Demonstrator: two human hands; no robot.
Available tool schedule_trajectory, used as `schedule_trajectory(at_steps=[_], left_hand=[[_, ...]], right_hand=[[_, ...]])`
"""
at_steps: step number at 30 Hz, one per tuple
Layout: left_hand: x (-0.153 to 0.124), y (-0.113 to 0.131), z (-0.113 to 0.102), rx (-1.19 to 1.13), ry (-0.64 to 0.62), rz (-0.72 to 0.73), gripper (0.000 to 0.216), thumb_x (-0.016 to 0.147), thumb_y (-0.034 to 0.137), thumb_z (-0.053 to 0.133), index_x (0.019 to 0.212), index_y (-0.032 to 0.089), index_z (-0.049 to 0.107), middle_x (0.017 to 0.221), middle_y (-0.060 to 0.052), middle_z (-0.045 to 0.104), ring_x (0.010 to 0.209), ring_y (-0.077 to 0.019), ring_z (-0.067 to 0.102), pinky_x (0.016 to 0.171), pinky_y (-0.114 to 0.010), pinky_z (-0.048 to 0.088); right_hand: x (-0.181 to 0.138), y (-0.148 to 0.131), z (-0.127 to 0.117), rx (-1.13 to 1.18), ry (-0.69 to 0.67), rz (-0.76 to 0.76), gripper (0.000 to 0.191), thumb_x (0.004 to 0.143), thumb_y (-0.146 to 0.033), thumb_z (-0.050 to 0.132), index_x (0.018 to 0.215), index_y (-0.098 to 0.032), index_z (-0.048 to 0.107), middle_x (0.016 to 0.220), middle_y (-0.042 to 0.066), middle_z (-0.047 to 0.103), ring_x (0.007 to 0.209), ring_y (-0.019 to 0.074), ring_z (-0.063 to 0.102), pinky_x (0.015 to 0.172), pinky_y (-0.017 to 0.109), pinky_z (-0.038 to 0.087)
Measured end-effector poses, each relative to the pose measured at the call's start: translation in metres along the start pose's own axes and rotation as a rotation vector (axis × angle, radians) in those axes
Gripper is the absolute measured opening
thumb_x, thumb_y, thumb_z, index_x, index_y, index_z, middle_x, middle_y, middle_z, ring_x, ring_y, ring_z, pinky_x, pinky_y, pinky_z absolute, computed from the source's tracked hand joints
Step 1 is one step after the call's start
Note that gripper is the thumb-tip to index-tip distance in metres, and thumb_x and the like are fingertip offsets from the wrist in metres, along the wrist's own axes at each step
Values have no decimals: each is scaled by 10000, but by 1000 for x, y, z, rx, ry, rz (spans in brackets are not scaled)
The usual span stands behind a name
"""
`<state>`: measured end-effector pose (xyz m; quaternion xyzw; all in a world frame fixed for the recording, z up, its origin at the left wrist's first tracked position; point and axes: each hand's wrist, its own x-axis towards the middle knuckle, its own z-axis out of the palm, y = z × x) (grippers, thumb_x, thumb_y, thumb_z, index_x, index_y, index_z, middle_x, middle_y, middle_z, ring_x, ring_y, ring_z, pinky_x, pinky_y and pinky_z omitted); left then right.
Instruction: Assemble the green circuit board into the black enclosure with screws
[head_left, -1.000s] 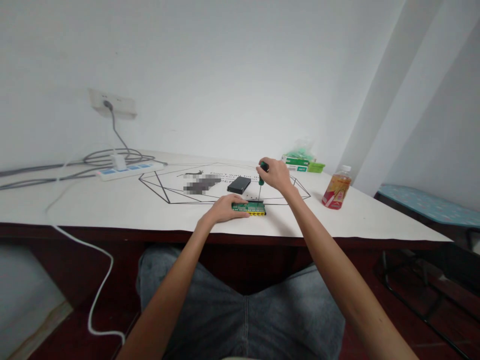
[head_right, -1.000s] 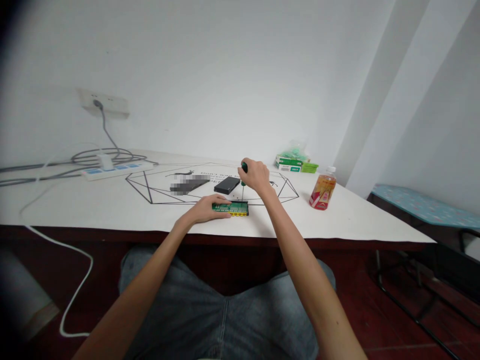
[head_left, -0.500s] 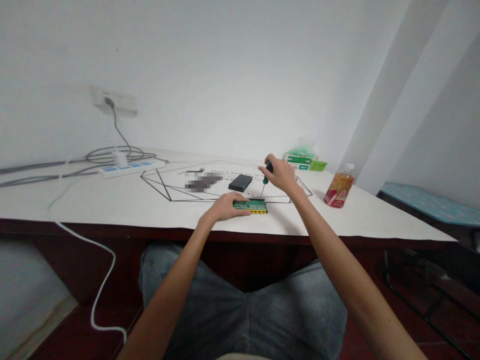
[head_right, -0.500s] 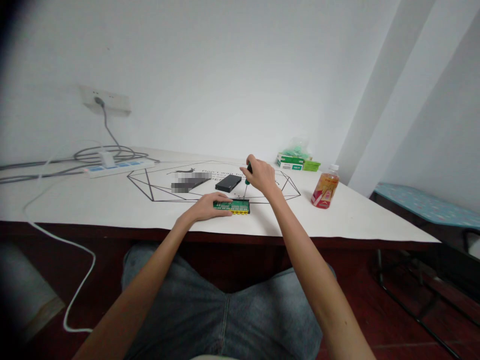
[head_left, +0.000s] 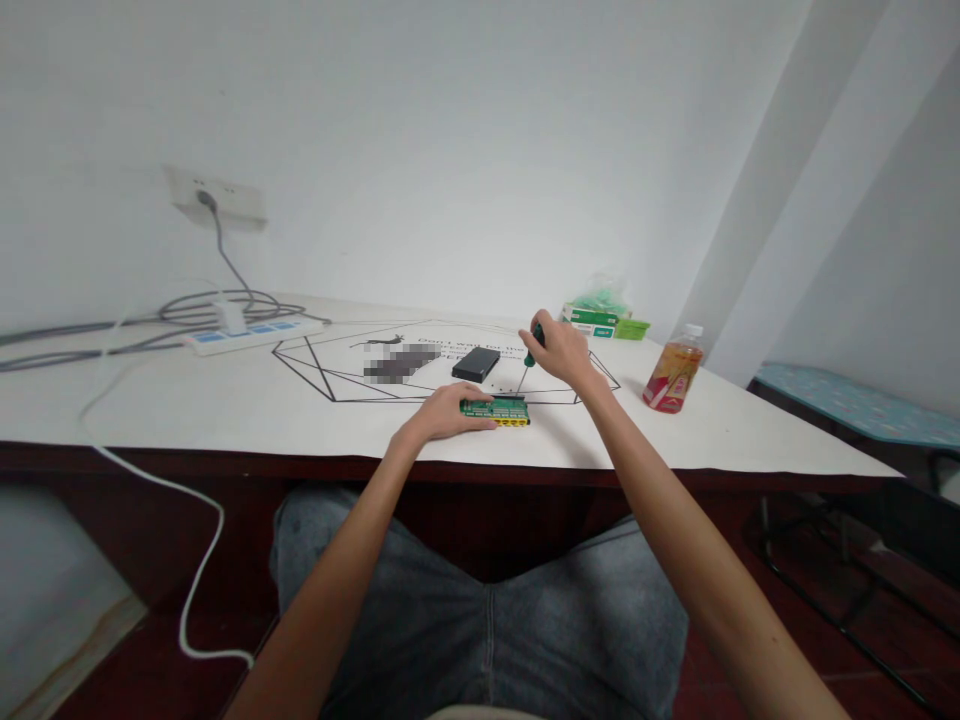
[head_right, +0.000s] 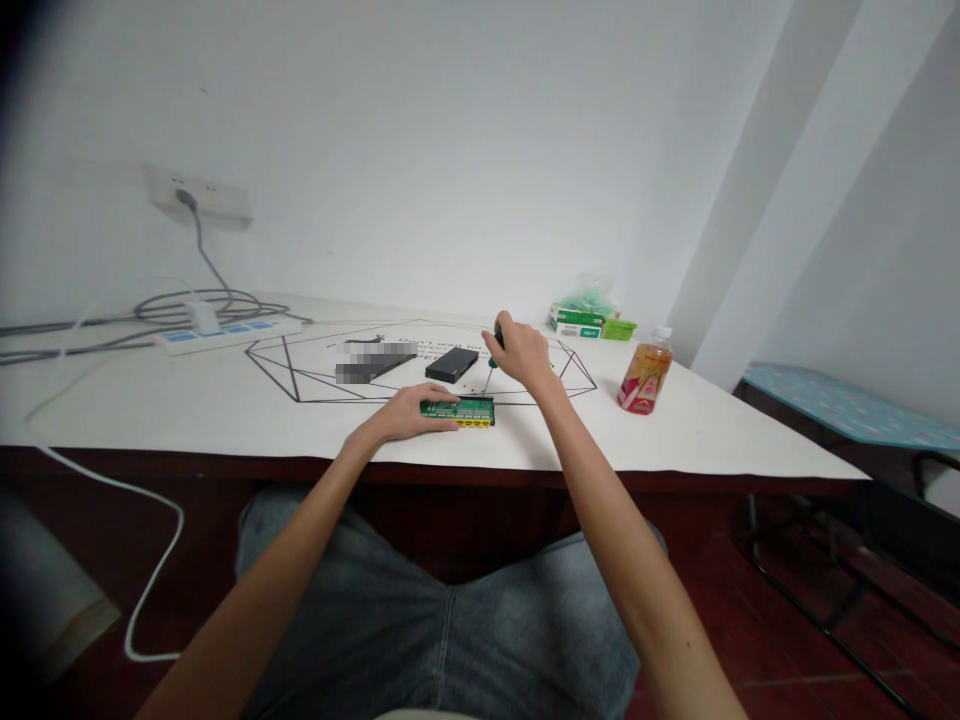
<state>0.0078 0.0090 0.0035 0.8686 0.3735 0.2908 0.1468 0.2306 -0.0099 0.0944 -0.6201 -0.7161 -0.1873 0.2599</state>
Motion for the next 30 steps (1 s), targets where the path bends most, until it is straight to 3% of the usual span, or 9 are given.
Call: schedule_trajectory(at_steps=[7,14,19,25,30], left_hand=[[1,-7,3,-11,10,20,603,680,672,705,1118,261,757,1189,-58,700,1101,-283,629,988,-363,472],[1,-5,3,-23,7,10,600,672,657,721,1109,248,760,1184,-64,704,1095,-282,630,996,-374,469],[1,-6,3,-18,5,14,597,676,659,716,1116,256,759,1194,-61,702,1095,-283,630,992,-375,472],[1,-6,3,-12,6,21,605,683,665,711,1121,251,757,1193,-58,699,1102,-287,628,993,-370,469],[1,-4,2,-8,0,30,584,697,652,706,1121,255,753,1186,-53,698,1088,-278,636,974,-352,472]], right_hand=[[4,3,-6,100,-102,5,318,945,-324,370,1195,-201,523,993,107,715,846,262,633,692,310,394],[3,1,-2,44,-40,-32,415,971,-495,370,1231,-198,498,946,114,716,837,279,631,699,321,390],[5,1,0,85,-56,-42,362,946,-356,379,1255,-205,490,965,97,714,829,262,624,693,311,384],[4,-2,2,67,9,-42,386,952,-494,398,1178,-221,550,892,85,710,818,263,622,684,299,364],[5,-3,5,167,-36,-64,362,937,-346,389,1256,-219,502,892,61,705,809,243,625,678,294,372]])
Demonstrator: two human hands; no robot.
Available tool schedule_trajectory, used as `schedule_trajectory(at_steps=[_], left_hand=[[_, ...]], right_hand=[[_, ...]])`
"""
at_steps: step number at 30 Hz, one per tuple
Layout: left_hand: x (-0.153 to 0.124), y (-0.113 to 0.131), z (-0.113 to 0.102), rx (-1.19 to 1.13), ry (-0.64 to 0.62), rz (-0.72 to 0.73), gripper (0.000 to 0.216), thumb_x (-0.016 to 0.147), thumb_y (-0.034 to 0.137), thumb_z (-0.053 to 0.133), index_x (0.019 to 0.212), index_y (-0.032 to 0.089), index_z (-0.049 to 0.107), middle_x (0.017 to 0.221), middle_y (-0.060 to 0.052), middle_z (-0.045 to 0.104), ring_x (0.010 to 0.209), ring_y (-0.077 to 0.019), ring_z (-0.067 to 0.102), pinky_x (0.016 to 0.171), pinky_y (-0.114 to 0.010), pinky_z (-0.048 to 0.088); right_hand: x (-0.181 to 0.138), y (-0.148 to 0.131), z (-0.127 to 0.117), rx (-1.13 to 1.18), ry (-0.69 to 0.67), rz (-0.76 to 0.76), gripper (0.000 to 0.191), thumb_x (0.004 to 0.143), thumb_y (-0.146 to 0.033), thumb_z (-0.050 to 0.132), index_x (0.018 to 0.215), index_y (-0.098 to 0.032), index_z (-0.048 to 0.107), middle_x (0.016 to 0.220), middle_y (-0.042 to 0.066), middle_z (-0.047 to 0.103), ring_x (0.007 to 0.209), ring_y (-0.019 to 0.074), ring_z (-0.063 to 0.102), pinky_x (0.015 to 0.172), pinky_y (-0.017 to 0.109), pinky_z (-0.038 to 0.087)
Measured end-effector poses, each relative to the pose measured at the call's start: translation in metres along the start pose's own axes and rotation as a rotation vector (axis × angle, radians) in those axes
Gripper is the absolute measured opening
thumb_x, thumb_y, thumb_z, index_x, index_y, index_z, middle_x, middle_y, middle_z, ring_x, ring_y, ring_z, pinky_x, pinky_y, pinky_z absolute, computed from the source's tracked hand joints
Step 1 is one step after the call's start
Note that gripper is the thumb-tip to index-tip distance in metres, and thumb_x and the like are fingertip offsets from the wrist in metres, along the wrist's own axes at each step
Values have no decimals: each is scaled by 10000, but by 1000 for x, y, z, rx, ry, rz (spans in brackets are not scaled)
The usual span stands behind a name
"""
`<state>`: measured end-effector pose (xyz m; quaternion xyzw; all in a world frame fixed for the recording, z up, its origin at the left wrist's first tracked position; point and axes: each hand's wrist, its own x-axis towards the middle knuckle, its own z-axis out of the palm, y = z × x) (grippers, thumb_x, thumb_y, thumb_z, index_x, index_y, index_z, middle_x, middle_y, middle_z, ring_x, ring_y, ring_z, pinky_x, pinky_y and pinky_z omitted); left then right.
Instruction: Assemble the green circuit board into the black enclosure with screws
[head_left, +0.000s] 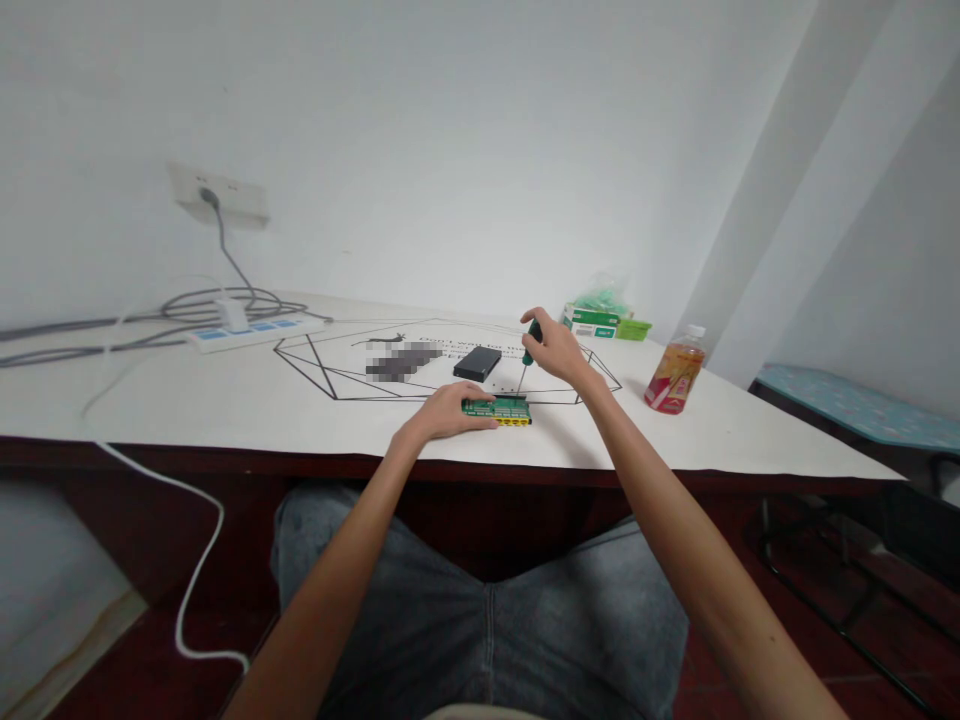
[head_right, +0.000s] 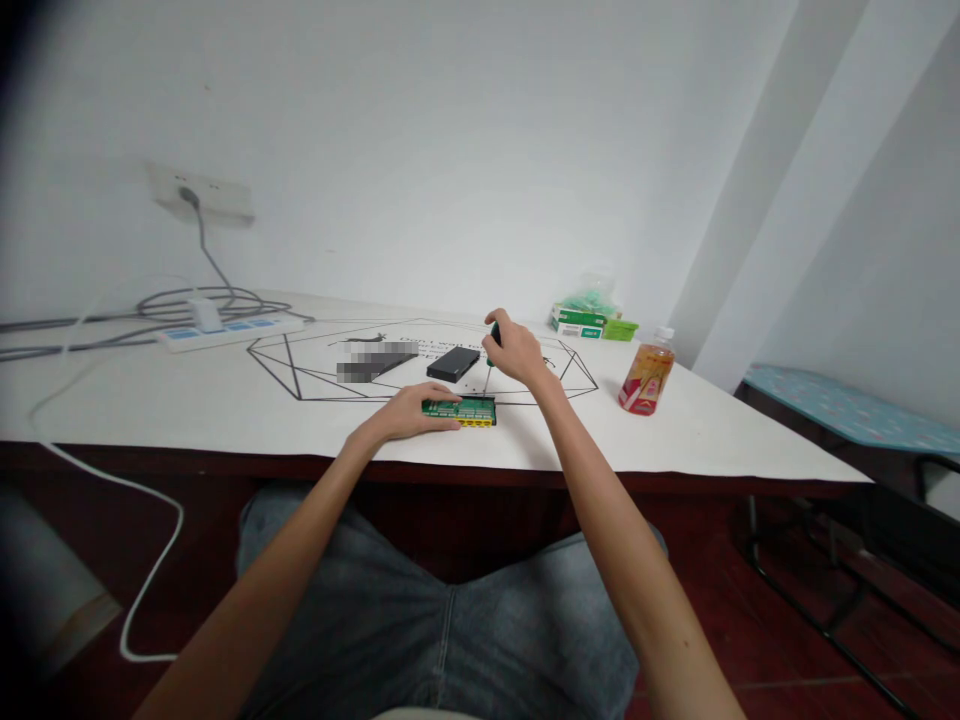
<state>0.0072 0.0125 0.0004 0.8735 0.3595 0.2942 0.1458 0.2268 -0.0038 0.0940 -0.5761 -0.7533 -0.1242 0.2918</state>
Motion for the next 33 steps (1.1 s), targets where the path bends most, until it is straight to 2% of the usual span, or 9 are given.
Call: schedule_trajectory(at_steps=[5,9,12,17,23,28,30,33], left_hand=[[0,0,-1,12,-4,-6,596,696,670,697,1123,258,754,1194,-56,698,1105,-287,628,988,-360,464],[-1,0,-1,16,-2,-16,616,692,675,698,1138,253,750,1208,-65,689,1114,-290,623,998,-363,459],[-1,1,0,25,-2,-24,616,690,672,700,1140,254,750,1226,-69,680,1126,-297,617,1009,-379,455],[0,2,0,15,-5,-18,600,697,645,705,1133,235,752,1220,-73,685,1131,-291,618,1024,-373,453],[0,0,0,3,-5,-14,590,698,640,712,1127,237,754,1216,-67,683,1116,-284,626,1018,-368,459],[0,-1,1,13,1,-30,598,697,630,718,1137,227,750,1221,-74,680,1129,-290,617,1019,-370,455],[0,-1,1,11,2,-29,603,697,634,715,1141,226,748,1218,-74,682,1127,-288,618,1017,-366,455],[-1,0,0,9,-5,-25,607,693,653,705,1138,241,749,1221,-70,683,1130,-291,615,1013,-367,456]], right_hand=[[0,-3,0,-105,52,27,397,942,-489,430,1201,-212,547,961,106,712,886,284,631,698,313,382],[1,0,-1,-54,6,77,380,953,-377,387,1263,-194,511,923,99,712,832,265,639,694,313,390],[3,6,0,34,6,22,344,918,-336,450,1221,-194,531,890,69,703,785,227,629,694,293,395],[2,10,7,35,103,-51,355,890,-440,535,1154,-203,542,819,64,677,758,243,611,666,298,390],[2,11,5,198,-4,-47,373,868,-275,501,1230,-192,473,788,34,634,662,207,591,644,301,420],[3,8,3,126,50,-90,356,839,-403,631,1110,-204,514,755,34,624,740,228,604,677,305,434],[2,6,4,103,61,-54,327,874,-418,591,1104,-203,500,742,40,619,731,237,605,658,309,443],[1,4,2,223,-34,34,273,904,-322,527,1138,-204,452,755,29,615,595,188,584,550,280,454]])
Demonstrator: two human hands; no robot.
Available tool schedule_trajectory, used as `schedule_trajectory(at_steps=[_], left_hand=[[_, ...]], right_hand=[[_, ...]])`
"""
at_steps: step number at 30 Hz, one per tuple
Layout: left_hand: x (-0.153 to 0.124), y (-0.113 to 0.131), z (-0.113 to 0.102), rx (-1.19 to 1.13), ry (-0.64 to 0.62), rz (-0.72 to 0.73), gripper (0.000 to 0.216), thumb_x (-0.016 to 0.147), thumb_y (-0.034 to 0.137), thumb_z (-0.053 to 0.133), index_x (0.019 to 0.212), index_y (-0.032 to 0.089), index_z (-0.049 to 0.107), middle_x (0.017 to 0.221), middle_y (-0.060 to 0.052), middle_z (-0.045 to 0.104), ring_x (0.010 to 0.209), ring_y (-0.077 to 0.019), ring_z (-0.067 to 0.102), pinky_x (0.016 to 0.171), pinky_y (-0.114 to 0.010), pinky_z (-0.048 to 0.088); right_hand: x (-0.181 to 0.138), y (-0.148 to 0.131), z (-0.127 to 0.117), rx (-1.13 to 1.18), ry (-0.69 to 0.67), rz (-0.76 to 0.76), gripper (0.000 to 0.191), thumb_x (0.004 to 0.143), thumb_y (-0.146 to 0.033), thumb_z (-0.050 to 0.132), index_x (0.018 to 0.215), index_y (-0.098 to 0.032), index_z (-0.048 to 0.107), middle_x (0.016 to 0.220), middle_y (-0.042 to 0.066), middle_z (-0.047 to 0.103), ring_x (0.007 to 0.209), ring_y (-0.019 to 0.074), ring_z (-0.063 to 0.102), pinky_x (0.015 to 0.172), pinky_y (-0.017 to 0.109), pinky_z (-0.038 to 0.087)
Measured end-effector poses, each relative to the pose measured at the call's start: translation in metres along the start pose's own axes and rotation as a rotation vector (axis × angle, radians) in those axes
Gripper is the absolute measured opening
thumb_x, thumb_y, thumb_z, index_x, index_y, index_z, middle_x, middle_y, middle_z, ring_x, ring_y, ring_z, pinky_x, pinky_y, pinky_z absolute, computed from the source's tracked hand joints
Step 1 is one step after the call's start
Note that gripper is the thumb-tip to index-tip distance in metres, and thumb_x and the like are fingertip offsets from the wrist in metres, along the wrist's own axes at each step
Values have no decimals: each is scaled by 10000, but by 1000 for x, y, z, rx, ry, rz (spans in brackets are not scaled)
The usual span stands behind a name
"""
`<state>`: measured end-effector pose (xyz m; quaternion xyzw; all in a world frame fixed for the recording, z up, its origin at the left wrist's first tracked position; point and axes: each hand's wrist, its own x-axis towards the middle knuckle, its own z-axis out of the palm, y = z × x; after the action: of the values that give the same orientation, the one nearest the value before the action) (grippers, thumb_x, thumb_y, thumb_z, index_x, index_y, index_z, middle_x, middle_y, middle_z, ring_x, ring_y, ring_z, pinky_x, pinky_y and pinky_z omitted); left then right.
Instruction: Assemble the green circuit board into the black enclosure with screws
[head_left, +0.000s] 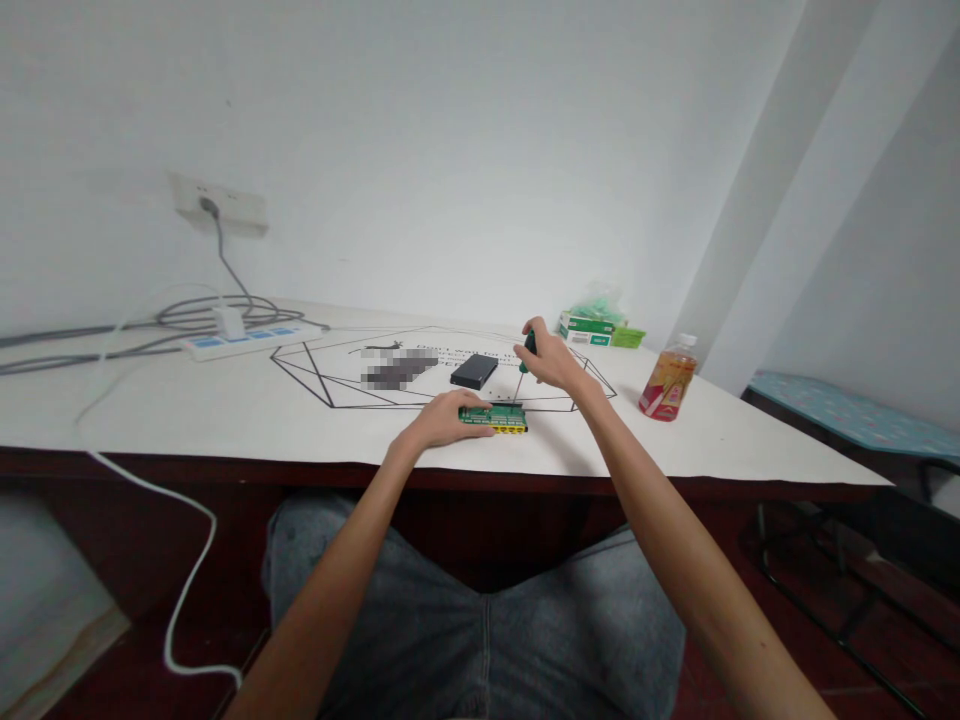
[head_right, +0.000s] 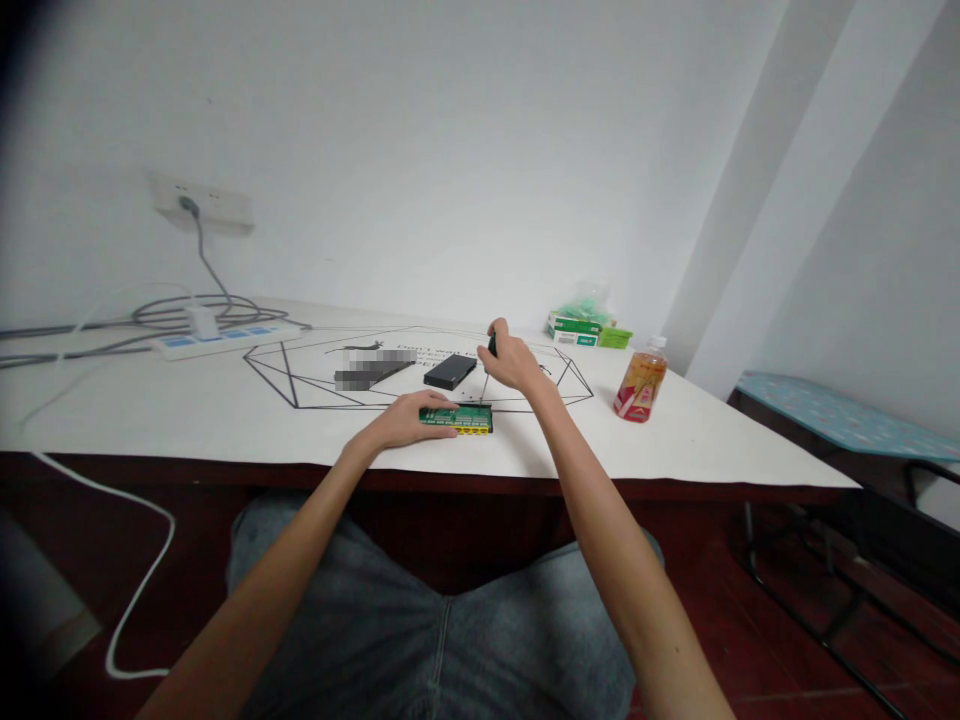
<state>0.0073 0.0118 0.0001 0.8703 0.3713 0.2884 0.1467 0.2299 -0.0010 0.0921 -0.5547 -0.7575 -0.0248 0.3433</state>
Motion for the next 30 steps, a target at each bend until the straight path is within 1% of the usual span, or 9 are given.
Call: schedule_trajectory(at_steps=[4,7,10,15,18,21,25,27,30], left_hand=[[0,0,0,6,0,-5,612,692,652,703,1144,242,747,1232,-77,676,1141,-294,609,1022,-373,445],[1,-2,0,9,11,-7,623,686,651,708,1147,234,746,1232,-85,674,1147,-295,607,1031,-374,438],[1,-4,1,8,-5,5,623,687,657,706,1149,242,745,1217,-83,680,1121,-288,621,1005,-367,457],[1,-4,1,3,4,-2,624,682,661,713,1149,248,746,1220,-76,680,1128,-292,619,1012,-372,452],[1,-4,2,10,7,-2,610,686,653,714,1145,252,747,1228,-78,675,1138,-294,615,1019,-375,448],[0,-4,2,7,5,-1,609,688,650,716,1146,249,746,1235,-80,673,1139,-288,616,1023,-368,445],[-1,-3,1,11,-3,-9,624,692,662,706,1160,250,737,1241,-77,671,1149,-284,610,1030,-368,439],[-1,-2,1,22,-4,-13,613,696,662,701,1154,256,738,1256,-75,665,1162,-287,603,1036,-374,432],[-1,-4,1,16,-6,-4,648,693,670,694,1184,248,722,1262,-78,669,1174,-296,598,1039,-380,432]], right_hand=[[0,-4,-9,71,-82,43,221,853,-241,610,1026,-210,476,788,19,631,497,121,566,472,231,437],[3,-8,-15,-111,-44,25,228,846,-343,676,889,-195,508,676,25,637,577,161,622,561,254,458],[8,-12,-20,-278,-30,59,255,878,-410,630,829,-184,524,668,75,661,682,217,656,626,298,466],[12,-11,-28,-37,-235,114,116,879,-258,593,918,-173,523,741,61,690,549,143,613,527,248,439],[8,-11,-26,-83,-157,51,161,895,-321,608,908,-181,530,673,33,665,540,134,602,546,234,418],[3,-11,-19,-295,-26,0,267,911,-443,578,970,-184,553,732,70,683,679,200,639,611,265,404],[2,-11,-15,-265,-79,-38,340,888,-361,582,1181,-204,507,859,70,704,752,217,634,640,277,389],[2,-11,-15,-235,-99,-58,347,866,-327,609,1180,-217,512,813,47,696,743,210,627,655,279,385],[2,-11,-13,-315,-29,-75,308,869,-384,619,1127,-235,542,797,53,693,777,237,631,661,289,372]])
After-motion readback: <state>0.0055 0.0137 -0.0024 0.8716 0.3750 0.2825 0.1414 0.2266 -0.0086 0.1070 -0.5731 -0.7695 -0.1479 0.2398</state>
